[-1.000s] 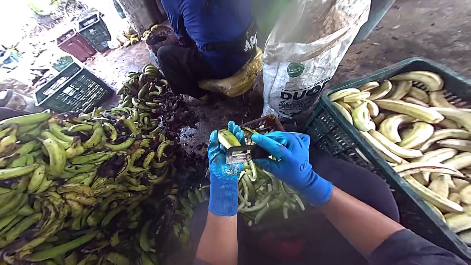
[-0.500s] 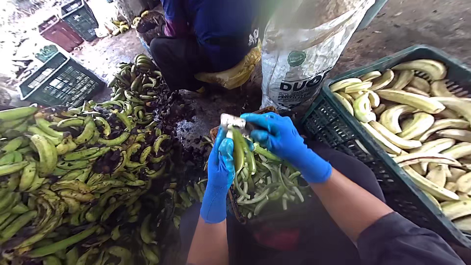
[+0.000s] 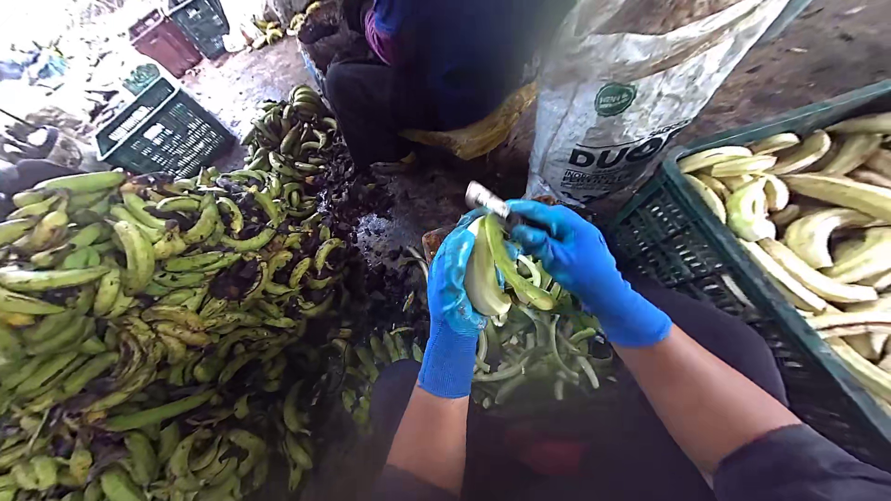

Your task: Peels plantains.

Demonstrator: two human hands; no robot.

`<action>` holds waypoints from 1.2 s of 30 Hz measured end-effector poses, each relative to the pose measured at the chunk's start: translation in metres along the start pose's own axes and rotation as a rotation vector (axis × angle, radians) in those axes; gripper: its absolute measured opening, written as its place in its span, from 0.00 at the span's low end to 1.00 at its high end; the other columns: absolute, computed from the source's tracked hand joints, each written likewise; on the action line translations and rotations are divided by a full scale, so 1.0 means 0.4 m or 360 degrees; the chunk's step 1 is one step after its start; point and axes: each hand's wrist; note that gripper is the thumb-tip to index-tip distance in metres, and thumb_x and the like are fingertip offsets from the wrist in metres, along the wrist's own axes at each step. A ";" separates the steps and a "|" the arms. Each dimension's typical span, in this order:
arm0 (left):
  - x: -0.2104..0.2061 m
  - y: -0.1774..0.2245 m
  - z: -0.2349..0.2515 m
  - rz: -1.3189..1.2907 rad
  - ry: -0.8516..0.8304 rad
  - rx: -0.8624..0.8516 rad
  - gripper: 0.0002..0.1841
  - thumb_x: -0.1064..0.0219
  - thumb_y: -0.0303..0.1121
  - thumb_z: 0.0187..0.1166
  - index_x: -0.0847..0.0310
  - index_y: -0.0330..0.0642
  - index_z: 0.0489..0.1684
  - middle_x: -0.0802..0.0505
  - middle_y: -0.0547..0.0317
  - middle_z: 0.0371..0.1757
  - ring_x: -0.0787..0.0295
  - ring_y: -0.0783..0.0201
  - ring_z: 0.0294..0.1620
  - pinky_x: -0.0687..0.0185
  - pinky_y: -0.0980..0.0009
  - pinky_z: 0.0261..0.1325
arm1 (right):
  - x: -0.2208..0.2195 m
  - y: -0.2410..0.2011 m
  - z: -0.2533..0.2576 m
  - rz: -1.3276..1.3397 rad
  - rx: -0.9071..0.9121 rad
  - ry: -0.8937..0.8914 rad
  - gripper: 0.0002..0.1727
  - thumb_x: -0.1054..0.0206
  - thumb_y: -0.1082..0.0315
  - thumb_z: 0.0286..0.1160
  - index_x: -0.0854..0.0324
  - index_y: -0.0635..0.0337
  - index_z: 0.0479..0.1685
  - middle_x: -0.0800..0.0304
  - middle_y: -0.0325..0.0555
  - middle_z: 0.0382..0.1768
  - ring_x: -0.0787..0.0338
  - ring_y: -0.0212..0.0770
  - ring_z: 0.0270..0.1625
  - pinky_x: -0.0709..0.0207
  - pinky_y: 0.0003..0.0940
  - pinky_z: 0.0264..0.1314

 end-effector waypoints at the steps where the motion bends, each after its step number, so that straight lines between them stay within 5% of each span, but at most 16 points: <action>1: 0.008 0.005 0.007 0.0012 -0.0060 0.0031 0.22 0.50 0.42 0.85 0.20 0.41 0.68 0.08 0.54 0.41 0.12 0.67 0.29 0.12 0.72 0.31 | 0.012 0.016 0.010 0.0063 -0.0186 -0.0021 0.31 0.43 0.34 0.82 0.20 0.37 0.77 0.09 0.43 0.54 0.10 0.40 0.48 0.16 0.49 0.48; 4: 0.047 0.044 0.040 0.0028 -0.0058 0.0287 0.34 0.65 0.56 0.88 0.18 0.43 0.65 0.09 0.57 0.29 0.16 0.68 0.19 0.16 0.74 0.21 | 0.054 0.024 0.005 -0.0178 0.0224 -0.0015 0.36 0.48 0.31 0.81 0.18 0.43 0.76 0.09 0.47 0.58 0.11 0.45 0.54 0.18 0.52 0.53; 5: 0.057 0.051 0.045 -0.0007 -0.0043 0.0372 0.36 0.65 0.62 0.88 0.17 0.44 0.61 0.09 0.57 0.31 0.14 0.67 0.22 0.14 0.72 0.25 | 0.064 0.024 -0.005 -0.0225 0.0509 -0.0052 0.36 0.47 0.30 0.80 0.16 0.45 0.74 0.08 0.46 0.57 0.11 0.44 0.55 0.18 0.52 0.55; 7: 0.074 0.049 0.046 -0.0005 -0.0093 0.0393 0.29 0.58 0.57 0.90 0.19 0.45 0.63 0.09 0.56 0.35 0.11 0.66 0.27 0.12 0.71 0.29 | 0.058 0.023 -0.028 -0.0284 0.0805 -0.0181 0.33 0.44 0.29 0.77 0.13 0.37 0.70 0.06 0.40 0.56 0.10 0.40 0.57 0.22 0.52 0.57; 10: 0.056 0.026 0.026 0.0182 -0.0079 0.0252 0.20 0.47 0.47 0.89 0.19 0.44 0.64 0.07 0.50 0.42 0.08 0.62 0.33 0.09 0.67 0.34 | 0.030 0.029 -0.031 -0.0366 0.0621 0.0000 0.29 0.40 0.35 0.77 0.12 0.38 0.69 0.06 0.44 0.53 0.09 0.45 0.53 0.21 0.56 0.50; 14: 0.055 0.027 0.023 -0.0025 -0.0075 0.0392 0.28 0.61 0.54 0.91 0.21 0.45 0.66 0.08 0.54 0.41 0.10 0.65 0.31 0.11 0.71 0.31 | 0.051 0.039 0.015 -0.0176 0.0042 0.0362 0.31 0.37 0.38 0.78 0.17 0.44 0.74 0.11 0.48 0.59 0.13 0.47 0.59 0.20 0.53 0.59; 16: 0.067 0.036 0.034 -0.0156 -0.0010 0.0425 0.30 0.60 0.58 0.90 0.20 0.47 0.66 0.08 0.57 0.40 0.10 0.67 0.28 0.13 0.74 0.26 | 0.052 0.031 -0.003 -0.0087 0.0189 0.0177 0.32 0.38 0.37 0.79 0.17 0.45 0.74 0.10 0.45 0.56 0.13 0.41 0.56 0.17 0.47 0.57; 19: 0.072 0.032 0.034 -0.0097 -0.0162 0.0214 0.23 0.55 0.50 0.91 0.22 0.47 0.69 0.08 0.53 0.48 0.08 0.61 0.40 0.09 0.66 0.39 | 0.020 0.022 -0.046 -0.0091 0.0550 -0.0135 0.33 0.42 0.34 0.77 0.14 0.44 0.72 0.07 0.42 0.52 0.10 0.39 0.52 0.17 0.46 0.52; 22: 0.058 0.028 0.027 0.0196 -0.0215 0.0030 0.24 0.59 0.44 0.92 0.26 0.45 0.76 0.06 0.50 0.43 0.06 0.62 0.36 0.08 0.66 0.38 | 0.028 0.013 -0.071 -0.0130 0.0707 -0.0386 0.36 0.49 0.27 0.78 0.14 0.38 0.71 0.06 0.38 0.50 0.11 0.37 0.51 0.21 0.46 0.50; 26: 0.036 0.007 0.009 0.0418 -0.0182 -0.0073 0.23 0.52 0.44 0.91 0.22 0.41 0.73 0.07 0.51 0.54 0.08 0.63 0.45 0.09 0.67 0.46 | 0.031 0.023 -0.064 -0.0379 0.0705 0.0028 0.28 0.41 0.34 0.77 0.09 0.40 0.62 0.06 0.43 0.53 0.10 0.44 0.54 0.24 0.54 0.51; 28: 0.034 -0.007 0.001 0.0286 -0.0131 0.0051 0.22 0.44 0.49 0.87 0.21 0.44 0.67 0.06 0.50 0.46 0.08 0.62 0.34 0.10 0.69 0.32 | 0.037 0.034 -0.040 -0.0475 0.0608 0.0424 0.26 0.35 0.40 0.77 0.11 0.43 0.66 0.08 0.52 0.55 0.10 0.52 0.54 0.25 0.59 0.51; 30: 0.046 0.003 0.002 0.0018 -0.0271 0.0303 0.23 0.43 0.52 0.87 0.21 0.47 0.68 0.07 0.50 0.44 0.08 0.62 0.30 0.11 0.71 0.28 | 0.062 0.040 -0.008 -0.0409 0.0458 0.0591 0.32 0.39 0.35 0.80 0.15 0.46 0.73 0.10 0.55 0.55 0.11 0.52 0.54 0.21 0.56 0.51; 32: 0.058 0.021 0.013 -0.0183 -0.0318 0.0404 0.22 0.43 0.52 0.86 0.22 0.49 0.70 0.07 0.52 0.44 0.07 0.62 0.32 0.09 0.70 0.30 | 0.077 0.024 -0.003 -0.0339 0.0471 0.0489 0.36 0.44 0.33 0.80 0.16 0.48 0.74 0.10 0.54 0.55 0.13 0.50 0.54 0.21 0.52 0.52; 34: 0.072 0.030 0.026 -0.0141 -0.0283 0.0251 0.21 0.39 0.49 0.85 0.21 0.49 0.69 0.06 0.52 0.49 0.06 0.62 0.37 0.08 0.69 0.35 | 0.060 0.013 -0.027 -0.0314 0.0541 0.0224 0.35 0.45 0.33 0.81 0.16 0.46 0.74 0.09 0.50 0.55 0.11 0.47 0.54 0.19 0.53 0.51; 36: 0.081 0.028 0.036 0.0140 -0.0259 0.0008 0.21 0.45 0.46 0.88 0.23 0.48 0.73 0.08 0.53 0.55 0.07 0.63 0.44 0.08 0.68 0.42 | 0.034 0.008 -0.057 -0.0262 0.0613 -0.0017 0.33 0.45 0.34 0.79 0.14 0.43 0.72 0.07 0.45 0.55 0.10 0.44 0.54 0.18 0.52 0.50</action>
Point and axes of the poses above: each hand's wrist, its own z-axis towards the middle knuckle, its own x-axis out of the back of the hand, y = z × x
